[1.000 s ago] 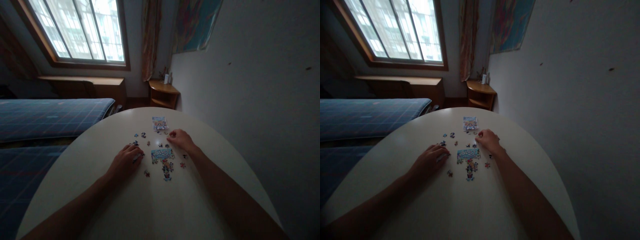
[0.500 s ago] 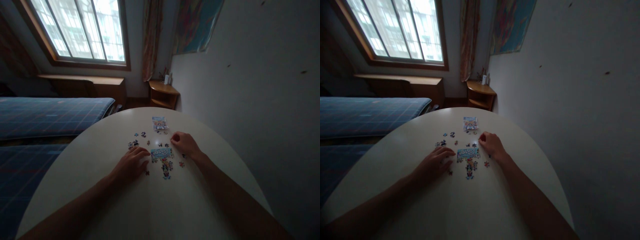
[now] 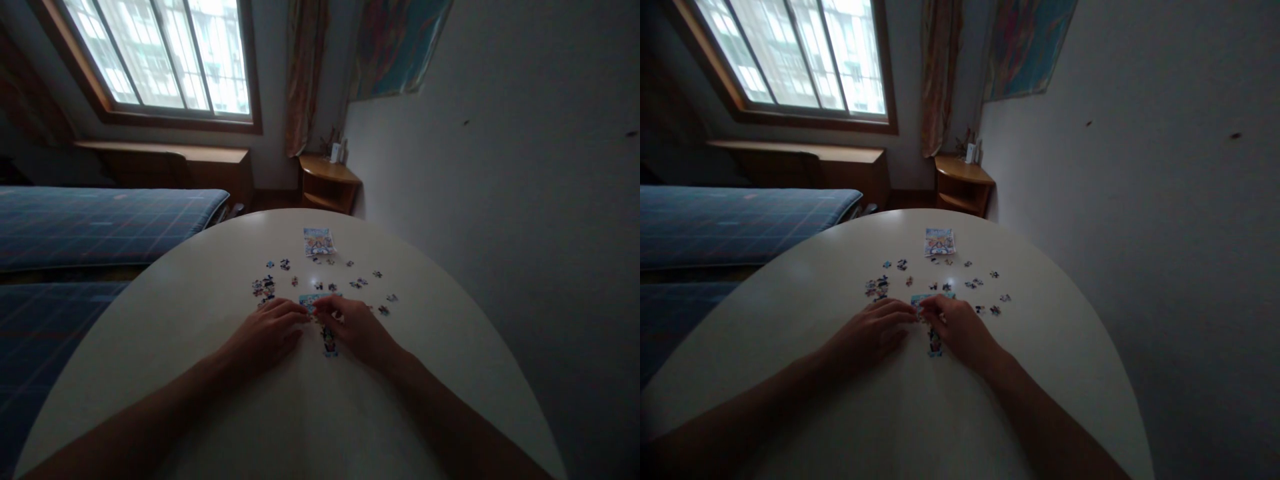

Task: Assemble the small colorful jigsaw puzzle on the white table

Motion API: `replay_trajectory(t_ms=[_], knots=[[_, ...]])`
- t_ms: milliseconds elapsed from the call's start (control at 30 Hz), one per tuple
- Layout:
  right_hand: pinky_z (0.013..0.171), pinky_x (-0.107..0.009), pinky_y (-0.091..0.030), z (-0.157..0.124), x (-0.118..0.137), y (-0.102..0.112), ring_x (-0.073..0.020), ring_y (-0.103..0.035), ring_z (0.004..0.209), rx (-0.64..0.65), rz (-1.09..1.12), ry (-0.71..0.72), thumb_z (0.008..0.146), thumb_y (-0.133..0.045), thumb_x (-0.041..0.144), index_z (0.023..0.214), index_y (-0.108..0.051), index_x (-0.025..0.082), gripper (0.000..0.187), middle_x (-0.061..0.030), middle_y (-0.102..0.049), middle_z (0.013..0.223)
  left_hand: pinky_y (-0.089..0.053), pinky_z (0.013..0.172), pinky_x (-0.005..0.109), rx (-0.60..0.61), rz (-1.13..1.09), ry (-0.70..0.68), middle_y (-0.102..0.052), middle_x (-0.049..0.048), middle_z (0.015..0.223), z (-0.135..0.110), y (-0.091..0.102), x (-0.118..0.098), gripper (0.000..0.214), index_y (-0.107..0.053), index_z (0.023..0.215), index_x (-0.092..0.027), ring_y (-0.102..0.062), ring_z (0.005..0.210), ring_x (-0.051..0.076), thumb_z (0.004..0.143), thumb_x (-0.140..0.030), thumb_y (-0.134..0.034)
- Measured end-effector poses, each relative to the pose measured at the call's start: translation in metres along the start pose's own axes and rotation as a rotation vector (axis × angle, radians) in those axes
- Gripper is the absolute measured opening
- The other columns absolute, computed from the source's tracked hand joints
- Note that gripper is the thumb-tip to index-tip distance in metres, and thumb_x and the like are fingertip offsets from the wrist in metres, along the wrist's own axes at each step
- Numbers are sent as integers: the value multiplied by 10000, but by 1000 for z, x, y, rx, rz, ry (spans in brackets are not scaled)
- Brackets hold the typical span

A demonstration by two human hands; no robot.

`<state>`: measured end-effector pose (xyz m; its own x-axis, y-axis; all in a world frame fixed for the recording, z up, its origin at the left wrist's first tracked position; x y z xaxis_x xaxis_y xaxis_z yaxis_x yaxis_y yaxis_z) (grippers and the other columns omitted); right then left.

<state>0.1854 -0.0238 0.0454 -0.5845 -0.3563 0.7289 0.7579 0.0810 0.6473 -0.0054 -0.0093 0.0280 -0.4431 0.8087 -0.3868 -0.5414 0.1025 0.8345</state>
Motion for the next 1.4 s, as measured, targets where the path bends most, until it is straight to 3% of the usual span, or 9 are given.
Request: replay_trajectory(t_ms=[233, 767, 867, 1000, 1233, 1400], knots=[[882, -330, -550, 5, -5, -8, -173, -725, 932, -39, -21, 9, 902, -590, 159, 1157, -651, 248, 277, -25, -767, 1003, -504, 977, 409, 4, 7, -30, -693, 69, 1151, -1, 0, 2, 283, -650, 1131, -232, -608, 1096, 212, 896, -131, -529], [874, -355, -530, 10, -4, -9, -182, -692, 883, -116, -106, -32, 844, -619, 96, 1193, -647, 208, 367, -54, -744, 1032, -500, 975, 400, 36, 11, -23, -681, 79, 1164, 0, 0, 1, 216, -663, 1064, -224, -603, 1091, 217, 923, -145, -520], [909, -359, -506, 6, -5, -2, -195, -656, 956, -133, -193, 14, 808, -619, 49, 1088, -693, 195, 325, -57, -729, 1025, -498, 977, 401, 38, 11, -16, -679, 75, 1168, -1, 0, 2, 193, -664, 1052, -217, -598, 1095, 217, 935, -155, -523], [963, -403, -466, -3, -11, 2, -223, -604, 1036, -102, -271, 83, 801, -676, 129, 998, -733, 218, 223, -55, -703, 1063, -505, 962, 398, 31, 8, -21, -682, 72, 1157, -1, 0, 1, 180, -664, 1039, -210, -602, 1076, 212, 932, -153, -532], [977, -437, -441, -6, -11, -4, -242, -571, 1076, -96, -316, 25, 780, -735, 231, 1028, -744, 247, 248, -60, -667, 1133, -521, 930, 398, 24, 25, -32, -687, 74, 1143, 1, 1, 0, 184, -665, 1010, -199, -608, 1057, 218, 927, -135, -513], [979, -429, -427, -3, -7, -7, -245, -572, 1079, -125, -317, -43, 775, -747, 243, 944, -740, 232, 170, -64, -669, 1101, -517, 939, 406, 28, 24, -28, -682, 69, 1158, 1, 0, 0, 181, -662, 1021, -203, -606, 1064, 220, 929, -138, -521]])
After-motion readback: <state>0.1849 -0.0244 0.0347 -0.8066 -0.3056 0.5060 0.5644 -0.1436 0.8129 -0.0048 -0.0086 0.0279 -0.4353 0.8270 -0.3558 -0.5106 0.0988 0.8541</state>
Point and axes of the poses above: each hand's wrist, its own z-axis towards the middle knuckle, its own y-axis out of the back of the hand, x = y × z, the point moved 3 cm from there along z, towards the middle knuckle
